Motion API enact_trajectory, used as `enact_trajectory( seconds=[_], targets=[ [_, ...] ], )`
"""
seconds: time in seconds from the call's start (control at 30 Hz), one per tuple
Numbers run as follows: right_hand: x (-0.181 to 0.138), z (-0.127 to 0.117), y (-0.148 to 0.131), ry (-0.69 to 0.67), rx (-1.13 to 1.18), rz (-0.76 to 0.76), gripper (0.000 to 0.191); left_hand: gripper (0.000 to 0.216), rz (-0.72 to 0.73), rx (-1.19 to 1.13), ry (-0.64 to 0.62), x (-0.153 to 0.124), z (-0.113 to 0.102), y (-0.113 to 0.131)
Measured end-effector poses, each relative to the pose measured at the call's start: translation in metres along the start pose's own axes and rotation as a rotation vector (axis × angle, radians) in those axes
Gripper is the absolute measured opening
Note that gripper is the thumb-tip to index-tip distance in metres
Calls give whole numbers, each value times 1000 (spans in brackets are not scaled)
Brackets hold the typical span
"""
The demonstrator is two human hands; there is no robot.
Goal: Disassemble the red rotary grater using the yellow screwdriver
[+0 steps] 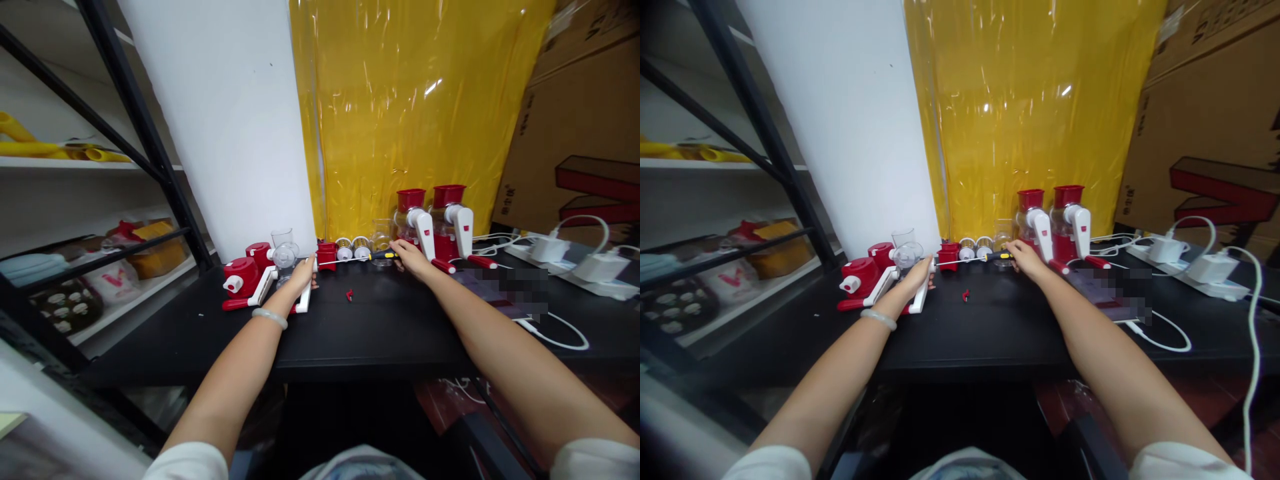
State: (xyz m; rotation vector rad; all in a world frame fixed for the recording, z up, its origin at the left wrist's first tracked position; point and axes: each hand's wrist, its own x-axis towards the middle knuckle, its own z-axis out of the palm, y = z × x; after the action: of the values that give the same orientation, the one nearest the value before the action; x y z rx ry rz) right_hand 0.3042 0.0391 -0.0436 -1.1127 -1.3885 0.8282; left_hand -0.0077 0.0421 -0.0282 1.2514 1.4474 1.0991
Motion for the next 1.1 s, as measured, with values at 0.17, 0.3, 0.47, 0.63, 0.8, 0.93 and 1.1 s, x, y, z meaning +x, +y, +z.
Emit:
enact_trajectory(
  seconds=[0.17, 0.3, 0.47, 0.63, 0.8, 0.93, 1.1],
  targets=[
    [-1, 2, -3, 9, 132, 22, 43, 47, 4, -9, 11, 2, -2, -1],
    [-5, 2, -9, -22, 271, 83, 38, 46, -2, -9, 8, 3, -2, -1],
    [-7, 3, -13, -33, 287, 103, 29, 47, 3, -7, 3, 2, -1, -1],
    [-1, 1, -7, 28, 57, 134, 42, 45, 5, -5, -3, 1, -1, -1],
    [1, -1, 0, 14, -57, -8, 45, 44, 9, -12, 0, 1, -1, -1],
    [0, 3, -3, 45, 169, 74, 31, 42, 11, -13, -6, 1, -1, -1],
    [-1, 4, -8, 34, 266, 83, 26, 44, 18, -7, -9, 2, 0, -2]
  ],
)
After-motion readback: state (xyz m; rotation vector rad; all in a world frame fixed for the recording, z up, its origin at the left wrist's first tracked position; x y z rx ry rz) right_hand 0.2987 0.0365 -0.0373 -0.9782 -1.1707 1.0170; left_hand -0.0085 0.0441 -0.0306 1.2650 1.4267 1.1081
